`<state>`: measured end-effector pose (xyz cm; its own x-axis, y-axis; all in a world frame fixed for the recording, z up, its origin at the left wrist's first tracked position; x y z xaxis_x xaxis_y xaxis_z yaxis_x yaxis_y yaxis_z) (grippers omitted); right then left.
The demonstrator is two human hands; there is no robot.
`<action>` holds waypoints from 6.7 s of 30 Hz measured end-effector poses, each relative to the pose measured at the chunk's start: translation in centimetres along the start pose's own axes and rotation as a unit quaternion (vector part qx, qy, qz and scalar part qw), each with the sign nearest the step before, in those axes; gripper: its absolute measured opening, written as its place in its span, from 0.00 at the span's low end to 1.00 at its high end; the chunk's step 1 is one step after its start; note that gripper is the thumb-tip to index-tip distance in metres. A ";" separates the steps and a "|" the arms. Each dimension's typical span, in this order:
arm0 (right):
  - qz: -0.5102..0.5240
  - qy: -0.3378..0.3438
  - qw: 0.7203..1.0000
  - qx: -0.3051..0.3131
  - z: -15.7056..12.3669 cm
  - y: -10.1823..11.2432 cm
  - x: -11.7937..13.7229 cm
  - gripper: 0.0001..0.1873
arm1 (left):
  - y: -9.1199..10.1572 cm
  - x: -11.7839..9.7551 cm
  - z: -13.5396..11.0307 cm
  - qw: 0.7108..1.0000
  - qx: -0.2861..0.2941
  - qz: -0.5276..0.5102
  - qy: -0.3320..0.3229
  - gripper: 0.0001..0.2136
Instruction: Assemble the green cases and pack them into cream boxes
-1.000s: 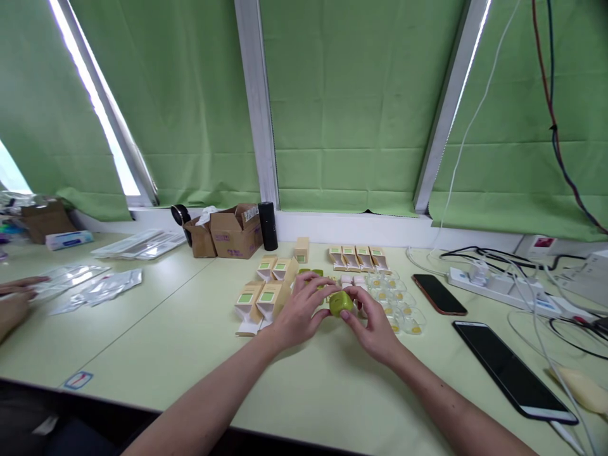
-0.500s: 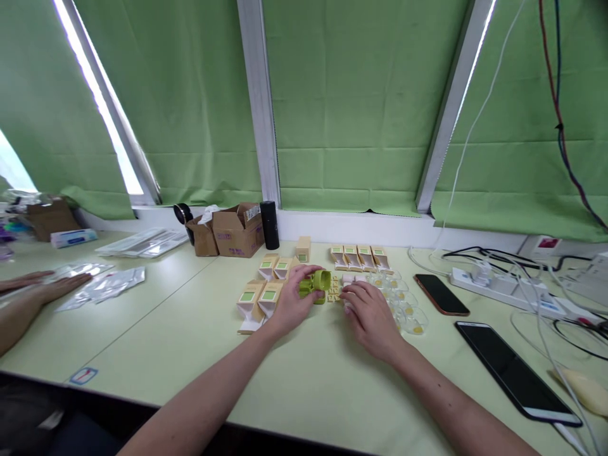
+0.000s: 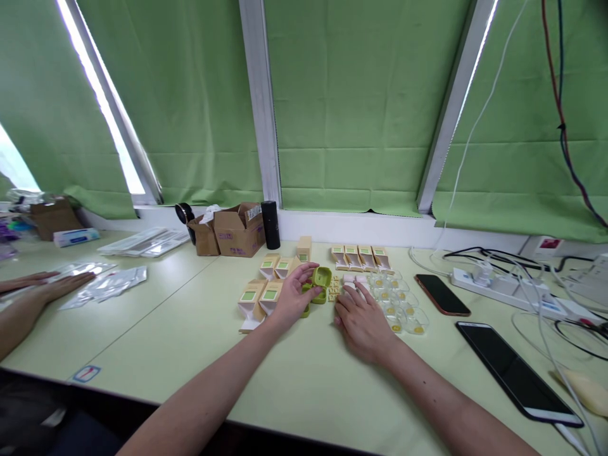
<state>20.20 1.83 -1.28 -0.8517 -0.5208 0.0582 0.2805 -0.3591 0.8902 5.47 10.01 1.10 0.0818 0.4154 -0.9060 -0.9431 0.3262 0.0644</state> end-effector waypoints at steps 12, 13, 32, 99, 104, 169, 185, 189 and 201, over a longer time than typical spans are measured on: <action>-0.012 0.022 0.999 -0.035 0.1 0.4 0.5 0.11 | -0.4 0.0 -0.2 1.000 0.014 -0.013 -0.002 0.28; -0.014 0.022 0.999 -0.032 0.1 0.4 0.5 0.10 | -0.4 0.0 -0.2 1.000 0.014 -0.008 -0.001 0.28; 0.062 0.043 0.987 -0.145 0.0 2.1 0.6 0.14 | -0.3 -0.1 -0.4 1.000 0.007 0.013 -0.003 0.27; 0.160 0.022 0.923 -0.350 -2.1 6.4 0.0 0.08 | -3.3 -1.3 -2.4 0.975 0.073 0.175 -0.113 0.22; 0.144 0.039 0.930 -0.337 -2.0 6.2 0.2 0.07 | -3.4 -1.6 -2.6 0.975 0.071 0.177 -0.117 0.21; 0.280 0.012 0.916 -0.289 -2.0 3.4 -1.1 0.24 | -2.6 -0.4 -2.1 0.966 0.025 0.253 -0.047 0.08; 0.290 0.007 0.914 -0.285 -1.9 3.5 -1.0 0.22 | -3.0 -0.7 -2.2 0.965 0.028 0.255 -0.051 0.08; 0.293 0.005 0.913 -0.284 -1.9 3.5 -1.1 0.23 | -2.9 -0.7 -2.3 0.965 0.034 0.257 -0.045 0.09; 0.275 0.021 0.916 -0.293 -2.0 3.5 -1.0 0.23 | -3.2 -0.6 -2.1 0.971 0.057 0.229 -0.042 0.10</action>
<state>22.94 -0.46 0.87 -0.4969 -0.7721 0.3962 0.8612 -0.3821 0.3353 7.74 6.94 0.54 -0.3071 0.6049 -0.7347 -0.8454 0.1811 0.5025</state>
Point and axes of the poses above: each hand's wrist, its own z-axis towards the middle knuckle, its own y-axis out of the back of the hand, x = y × z, the point moved 7 cm from there along z, towards the middle knuckle, and after that the axes turned 11 degrees about z, right-handed, at the moved point
